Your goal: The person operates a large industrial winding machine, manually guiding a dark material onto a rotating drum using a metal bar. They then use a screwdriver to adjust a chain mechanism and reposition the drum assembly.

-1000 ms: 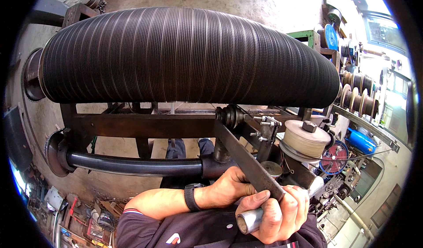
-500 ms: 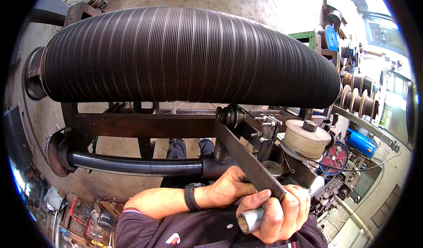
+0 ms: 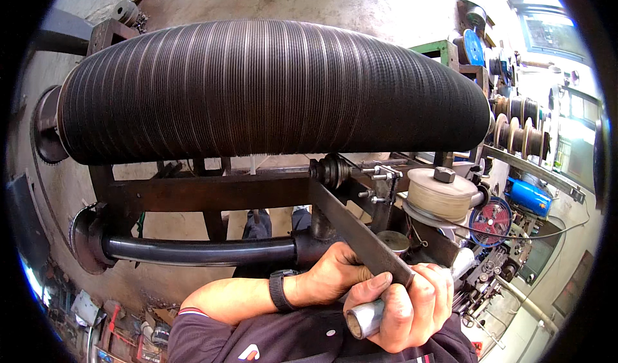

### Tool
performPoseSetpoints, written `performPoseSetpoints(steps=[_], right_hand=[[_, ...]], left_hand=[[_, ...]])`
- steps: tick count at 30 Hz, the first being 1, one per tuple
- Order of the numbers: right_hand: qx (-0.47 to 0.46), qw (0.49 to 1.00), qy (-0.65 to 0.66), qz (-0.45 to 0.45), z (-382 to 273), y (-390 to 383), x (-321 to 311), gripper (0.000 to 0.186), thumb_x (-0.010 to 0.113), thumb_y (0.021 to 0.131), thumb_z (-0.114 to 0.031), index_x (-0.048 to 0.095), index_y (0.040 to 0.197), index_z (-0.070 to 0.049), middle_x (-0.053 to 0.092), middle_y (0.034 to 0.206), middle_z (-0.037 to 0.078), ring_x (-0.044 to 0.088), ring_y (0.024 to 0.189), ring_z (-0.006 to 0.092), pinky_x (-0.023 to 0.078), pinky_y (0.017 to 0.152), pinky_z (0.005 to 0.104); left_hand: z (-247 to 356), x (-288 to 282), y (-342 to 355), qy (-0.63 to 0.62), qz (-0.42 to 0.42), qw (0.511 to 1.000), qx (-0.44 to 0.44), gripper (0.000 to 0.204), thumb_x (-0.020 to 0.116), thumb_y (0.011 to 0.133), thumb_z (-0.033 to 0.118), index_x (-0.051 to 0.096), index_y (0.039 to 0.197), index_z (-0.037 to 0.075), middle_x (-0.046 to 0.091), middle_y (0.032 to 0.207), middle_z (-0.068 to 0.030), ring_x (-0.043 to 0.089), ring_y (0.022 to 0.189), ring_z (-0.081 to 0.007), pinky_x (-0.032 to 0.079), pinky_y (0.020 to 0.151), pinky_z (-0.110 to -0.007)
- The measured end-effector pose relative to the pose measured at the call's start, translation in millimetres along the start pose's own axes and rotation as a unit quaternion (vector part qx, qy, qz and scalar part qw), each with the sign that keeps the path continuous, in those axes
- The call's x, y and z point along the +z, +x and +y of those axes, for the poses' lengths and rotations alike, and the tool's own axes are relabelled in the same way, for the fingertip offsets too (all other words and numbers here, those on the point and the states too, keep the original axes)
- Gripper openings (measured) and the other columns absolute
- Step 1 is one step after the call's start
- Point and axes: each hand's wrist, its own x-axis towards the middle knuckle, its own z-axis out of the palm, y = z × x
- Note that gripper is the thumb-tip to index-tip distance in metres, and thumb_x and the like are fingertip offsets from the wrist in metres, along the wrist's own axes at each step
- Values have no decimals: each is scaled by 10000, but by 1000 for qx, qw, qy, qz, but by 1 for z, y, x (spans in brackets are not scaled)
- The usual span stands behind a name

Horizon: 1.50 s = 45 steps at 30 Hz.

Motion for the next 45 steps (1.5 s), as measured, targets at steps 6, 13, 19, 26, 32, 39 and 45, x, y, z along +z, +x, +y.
performPoseSetpoints(steps=[6,13,19,26,32,39,45], right_hand=[[-2,1000,-16,8,-6,1,4,159,625,784,-31,484,720,5,497,588,158,518,473,293,438,447,398],[-12,999,0,-33,-4,-2,-6,111,637,771,-33,533,745,-6,532,636,133,572,529,272,497,493,394],[-26,997,17,-70,1,-1,-11,96,645,776,-45,557,750,-17,563,664,129,592,546,270,504,502,397],[-60,998,7,-36,2,-4,-7,89,638,768,-44,560,748,-6,576,670,133,580,531,259,474,488,381],[-33,999,9,13,-5,-2,0,154,632,736,-39,511,651,4,520,597,159,539,477,315,471,474,392],[-9,1000,-15,9,-20,7,1,152,622,754,-40,501,674,8,523,604,158,534,472,315,468,468,393],[-27,1000,3,-3,-8,2,-1,158,619,759,-36,499,669,14,521,595,155,532,462,306,463,457,387]], left_hand=[[4,5,-6,43,62,997,1,273,690,941,160,711,1148,-18,737,1115,-74,643,1064,-135,516,936,-321],[11,2,-6,86,32,996,-20,403,680,976,328,695,1177,-21,721,1141,-82,629,1082,-148,502,960,-321],[2,2,-5,1,38,999,25,245,713,982,179,723,1171,23,725,1129,-28,643,1031,-109,528,909,-287],[8,7,-8,-11,33,999,32,248,707,985,168,718,1182,18,726,1139,-38,649,1032,-114,530,917,-294],[8,6,-10,-3,24,999,34,255,712,976,158,715,1185,12,727,1144,-44,654,1040,-124,527,932,-301],[9,4,-12,-18,17,999,29,242,706,976,136,718,1187,20,732,1136,-42,655,1058,-126,526,952,-303],[11,3,-10,16,8,1000,19,228,687,987,113,718,1196,26,733,1144,-42,655,1069,-125,530,955,-292]])
